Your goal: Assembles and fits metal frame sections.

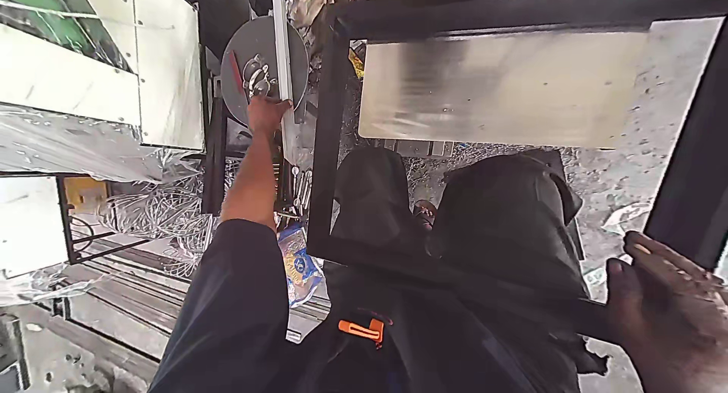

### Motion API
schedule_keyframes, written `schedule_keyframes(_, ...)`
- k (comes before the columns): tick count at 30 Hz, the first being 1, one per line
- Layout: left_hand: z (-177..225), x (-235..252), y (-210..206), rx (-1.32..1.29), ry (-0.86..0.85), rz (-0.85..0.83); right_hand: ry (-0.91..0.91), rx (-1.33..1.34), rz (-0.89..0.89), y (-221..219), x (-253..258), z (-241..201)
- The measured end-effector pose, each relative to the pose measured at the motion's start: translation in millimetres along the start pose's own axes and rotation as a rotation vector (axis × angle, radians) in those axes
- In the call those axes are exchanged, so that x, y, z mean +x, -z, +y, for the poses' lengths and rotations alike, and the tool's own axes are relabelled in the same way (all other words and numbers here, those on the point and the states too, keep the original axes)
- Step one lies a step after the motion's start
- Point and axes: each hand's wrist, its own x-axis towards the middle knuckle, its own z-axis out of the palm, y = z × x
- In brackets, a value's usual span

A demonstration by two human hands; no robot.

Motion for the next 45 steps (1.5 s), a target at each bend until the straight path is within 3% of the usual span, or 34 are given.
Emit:
schedule_keyframes(25, 5.9, -1.0, 1.1, -0.029, 0.029, 0.017, 0.013, 0.029, -0.048, -13.3, 13.0, -3.2)
schedule_keyframes(33, 10.7, -12.4, -1.6, -0.006, 0.055, 0.113, 0.017, 0.020, -0.034, -13.4, 12.1, -1.7)
schedule_keyframes(39, 6.1, -12.7, 4.7, 0.003, -0.003, 0.238, 0.050, 0.013, -0.012, -11.4, 15.8, -2.0)
schedule_keyframes(45, 0.0, -39.7, 31.5, -0.140, -0.128, 0.214, 0.137, 0.038, 0.040, -7.9, 25.9, -17.2)
